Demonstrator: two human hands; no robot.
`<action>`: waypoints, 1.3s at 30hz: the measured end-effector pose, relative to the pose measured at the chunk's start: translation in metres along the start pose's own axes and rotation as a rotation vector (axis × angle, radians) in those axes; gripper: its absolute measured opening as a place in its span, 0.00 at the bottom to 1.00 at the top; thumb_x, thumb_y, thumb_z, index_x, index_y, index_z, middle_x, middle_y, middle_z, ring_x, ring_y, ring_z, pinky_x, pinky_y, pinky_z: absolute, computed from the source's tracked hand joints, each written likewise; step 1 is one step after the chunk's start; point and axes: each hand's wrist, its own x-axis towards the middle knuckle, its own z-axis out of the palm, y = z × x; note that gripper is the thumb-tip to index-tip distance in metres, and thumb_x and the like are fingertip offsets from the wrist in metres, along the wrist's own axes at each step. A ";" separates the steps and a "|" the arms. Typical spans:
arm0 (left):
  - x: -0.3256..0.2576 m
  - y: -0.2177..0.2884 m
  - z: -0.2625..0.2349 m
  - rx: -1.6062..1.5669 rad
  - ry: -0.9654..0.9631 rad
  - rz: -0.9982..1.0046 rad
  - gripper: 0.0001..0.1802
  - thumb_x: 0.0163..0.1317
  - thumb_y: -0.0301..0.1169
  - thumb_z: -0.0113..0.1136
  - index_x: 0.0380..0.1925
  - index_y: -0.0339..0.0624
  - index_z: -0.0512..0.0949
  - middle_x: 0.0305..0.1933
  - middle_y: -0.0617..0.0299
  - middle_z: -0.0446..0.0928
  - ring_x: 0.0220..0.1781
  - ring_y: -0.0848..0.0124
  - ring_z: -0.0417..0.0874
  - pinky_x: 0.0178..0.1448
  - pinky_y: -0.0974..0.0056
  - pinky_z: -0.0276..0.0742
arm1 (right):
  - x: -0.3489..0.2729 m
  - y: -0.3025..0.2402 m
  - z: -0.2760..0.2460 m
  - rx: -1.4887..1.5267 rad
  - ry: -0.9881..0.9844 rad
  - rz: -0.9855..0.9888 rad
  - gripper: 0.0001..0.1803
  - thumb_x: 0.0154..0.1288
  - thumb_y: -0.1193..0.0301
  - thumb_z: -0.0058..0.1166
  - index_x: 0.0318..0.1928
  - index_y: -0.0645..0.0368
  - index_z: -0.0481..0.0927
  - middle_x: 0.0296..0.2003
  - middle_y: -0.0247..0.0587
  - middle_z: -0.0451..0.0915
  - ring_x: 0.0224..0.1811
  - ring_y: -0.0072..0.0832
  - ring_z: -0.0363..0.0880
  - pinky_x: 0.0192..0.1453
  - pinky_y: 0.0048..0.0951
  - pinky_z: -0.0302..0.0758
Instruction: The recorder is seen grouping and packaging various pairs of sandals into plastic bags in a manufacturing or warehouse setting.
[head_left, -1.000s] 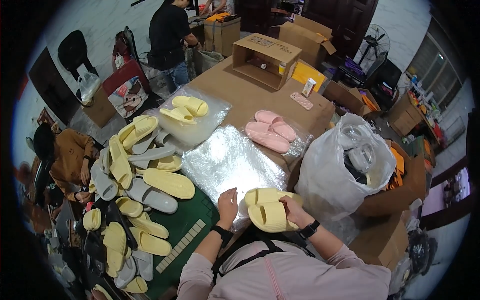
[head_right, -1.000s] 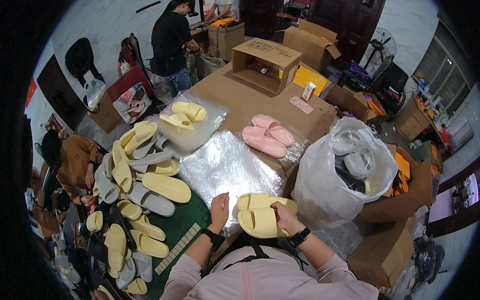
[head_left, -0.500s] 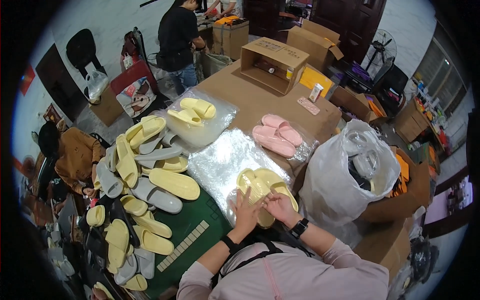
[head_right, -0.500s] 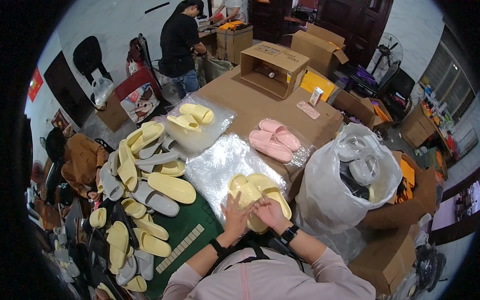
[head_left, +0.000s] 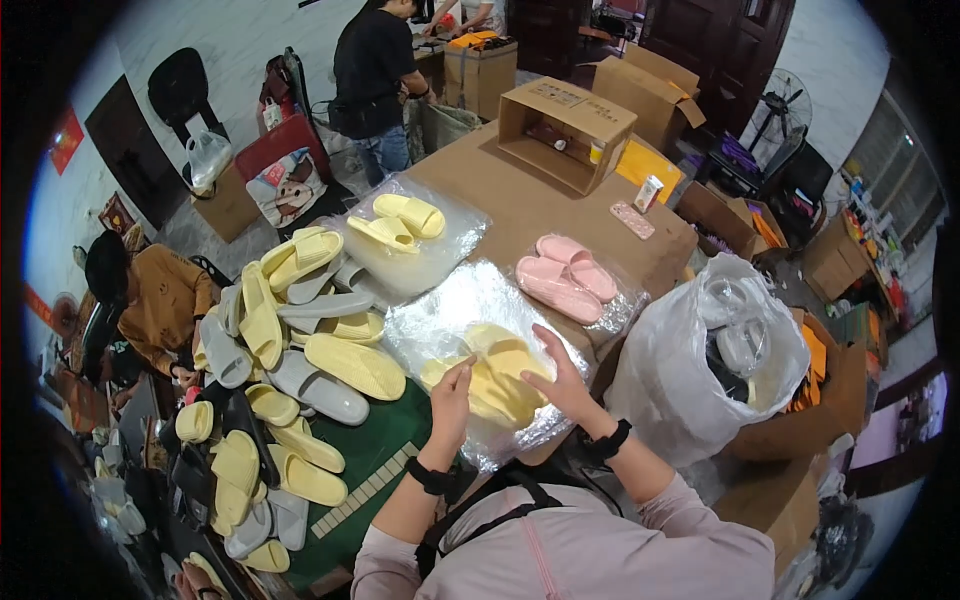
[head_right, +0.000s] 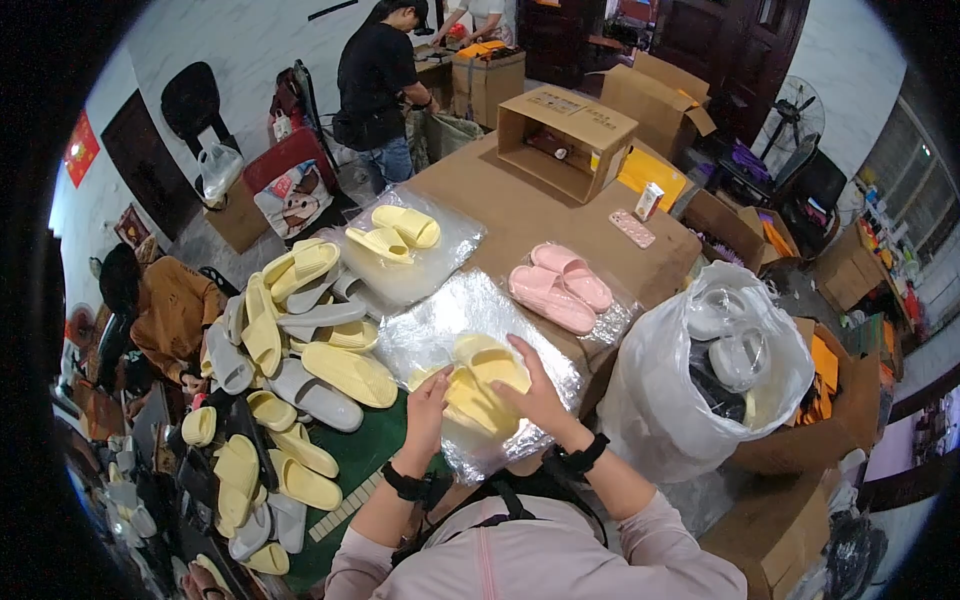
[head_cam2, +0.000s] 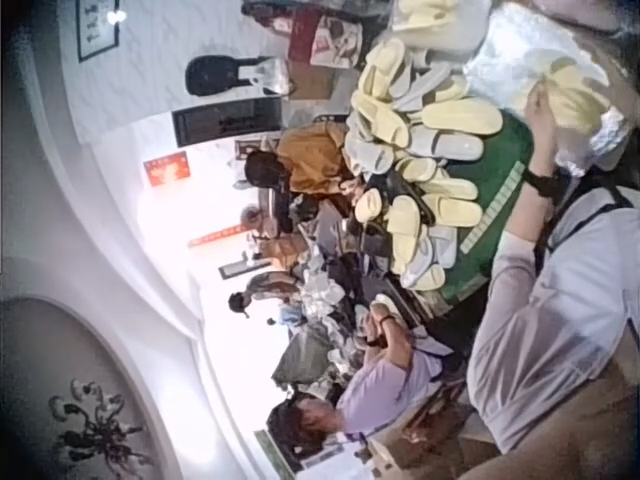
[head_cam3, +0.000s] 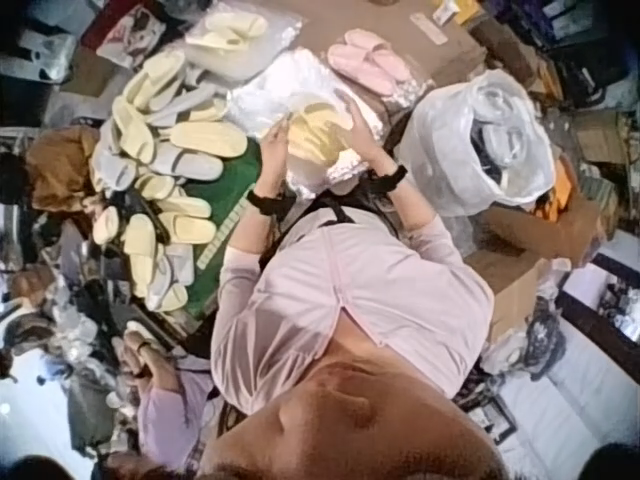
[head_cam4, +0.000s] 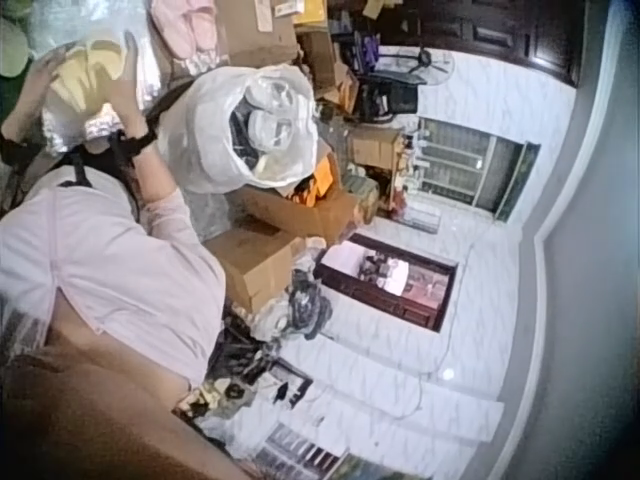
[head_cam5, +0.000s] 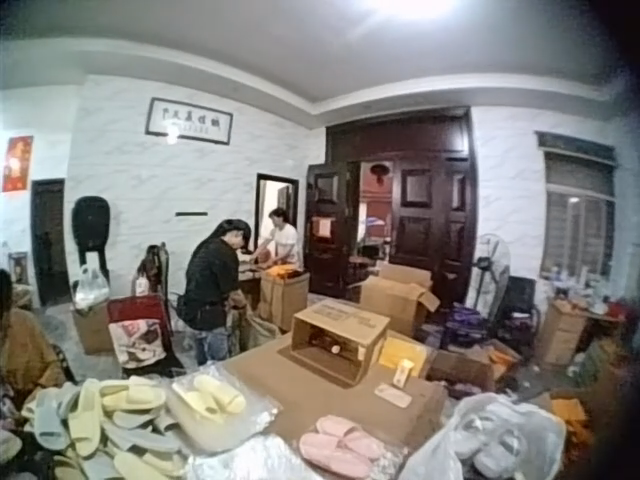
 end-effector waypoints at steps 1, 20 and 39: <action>0.001 0.007 0.002 0.031 0.034 -0.049 0.18 0.68 0.35 0.47 0.51 0.34 0.75 0.49 0.60 0.77 0.49 0.75 0.74 0.51 0.71 0.69 | 0.000 0.003 -0.005 -0.244 -0.005 -0.079 0.48 0.50 0.56 0.64 0.67 0.57 0.53 0.67 0.49 0.52 0.71 0.41 0.47 0.71 0.45 0.46; 0.018 0.061 0.001 0.756 0.068 0.472 0.14 0.65 0.34 0.49 0.41 0.37 0.80 0.41 0.51 0.81 0.38 0.63 0.81 0.42 0.66 0.73 | -0.003 0.001 0.015 -0.763 -0.093 -0.540 0.17 0.49 0.63 0.61 0.42 0.49 0.77 0.54 0.32 0.72 0.64 0.39 0.61 0.67 0.63 0.42; -0.018 0.097 -0.008 0.314 -0.385 0.158 0.14 0.67 0.31 0.48 0.45 0.35 0.78 0.39 0.60 0.81 0.42 0.77 0.76 0.50 0.71 0.71 | 0.049 -0.058 0.001 -0.732 -0.328 -0.566 0.04 0.48 0.69 0.59 0.28 0.48 0.81 0.43 0.36 0.78 0.55 0.38 0.71 0.68 0.59 0.43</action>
